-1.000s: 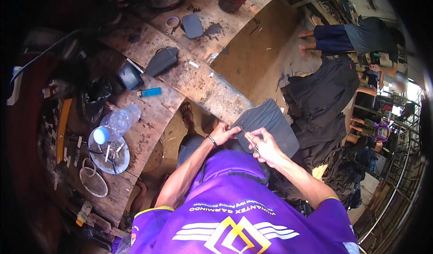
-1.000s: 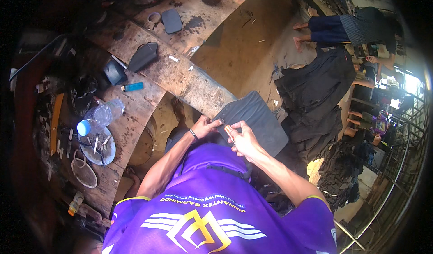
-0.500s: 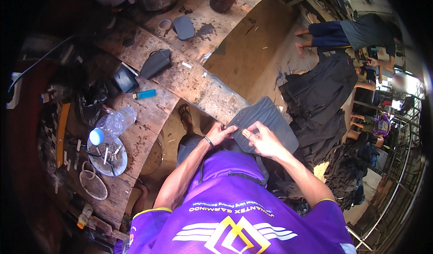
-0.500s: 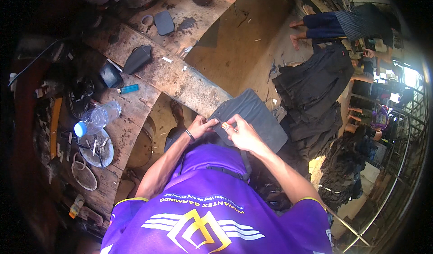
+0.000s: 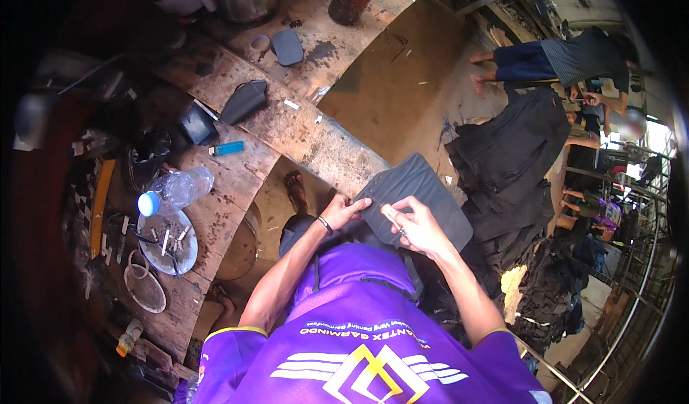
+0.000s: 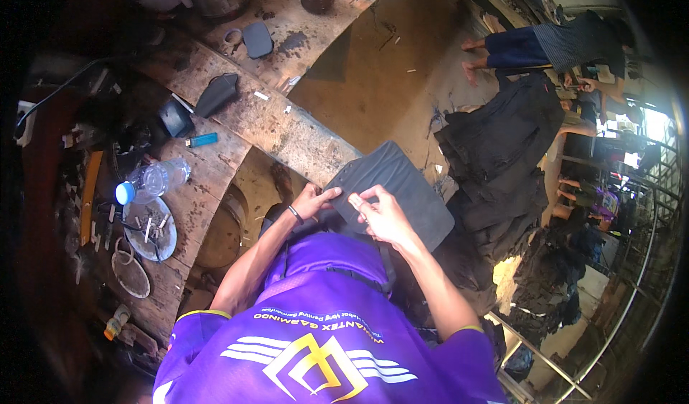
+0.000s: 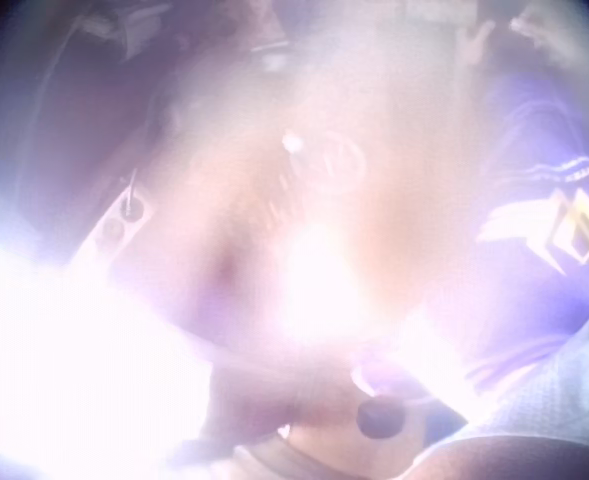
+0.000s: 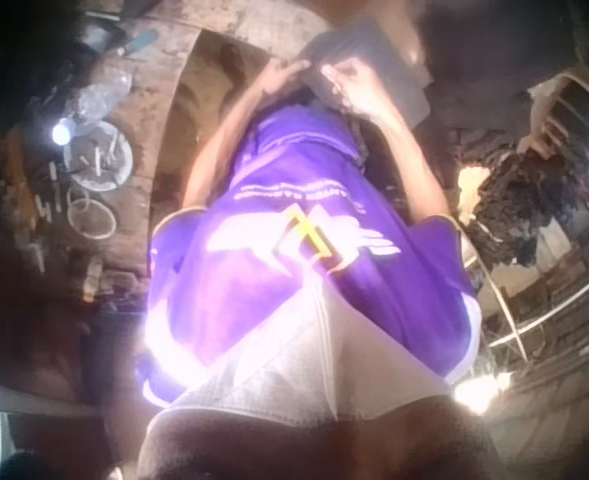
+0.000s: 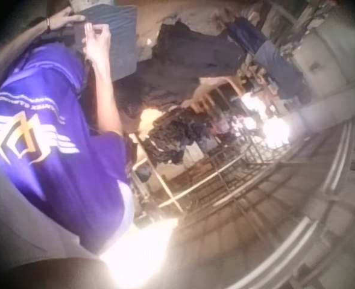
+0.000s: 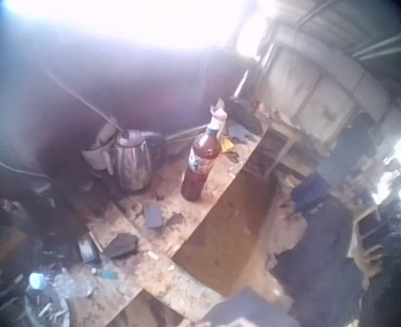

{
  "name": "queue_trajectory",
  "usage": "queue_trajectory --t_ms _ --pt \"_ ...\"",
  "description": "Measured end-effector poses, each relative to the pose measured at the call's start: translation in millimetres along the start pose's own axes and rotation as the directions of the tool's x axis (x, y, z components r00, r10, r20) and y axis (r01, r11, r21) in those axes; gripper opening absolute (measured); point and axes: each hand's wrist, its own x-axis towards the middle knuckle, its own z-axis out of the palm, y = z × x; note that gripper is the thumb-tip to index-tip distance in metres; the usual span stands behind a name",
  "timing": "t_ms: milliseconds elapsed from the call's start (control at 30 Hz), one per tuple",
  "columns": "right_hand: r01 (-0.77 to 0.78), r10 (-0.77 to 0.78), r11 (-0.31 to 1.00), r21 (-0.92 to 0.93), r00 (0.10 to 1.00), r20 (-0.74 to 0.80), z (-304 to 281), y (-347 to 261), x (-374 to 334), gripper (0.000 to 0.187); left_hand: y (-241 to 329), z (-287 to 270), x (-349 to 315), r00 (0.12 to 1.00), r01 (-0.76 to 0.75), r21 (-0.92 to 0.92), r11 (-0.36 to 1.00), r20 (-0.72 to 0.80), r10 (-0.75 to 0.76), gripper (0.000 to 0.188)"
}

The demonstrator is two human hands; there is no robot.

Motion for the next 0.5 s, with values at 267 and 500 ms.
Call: queue_trajectory --t_ms 267,500 --pt "0.498 -0.516 0.851 -0.165 0.737 -0.437 -53.3 99.5 27.1 0.04 17.9 28.7 -20.1 0.906 -0.162 0.086 0.983 -0.383 0.183 0.054" --pt "0.496 -0.316 0.868 0.033 0.601 -0.734 -91.6 225.5 37.6 0.035 42.4 55.8 -51.3 0.703 -0.019 0.99 0.139 -0.086 0.706 0.031"
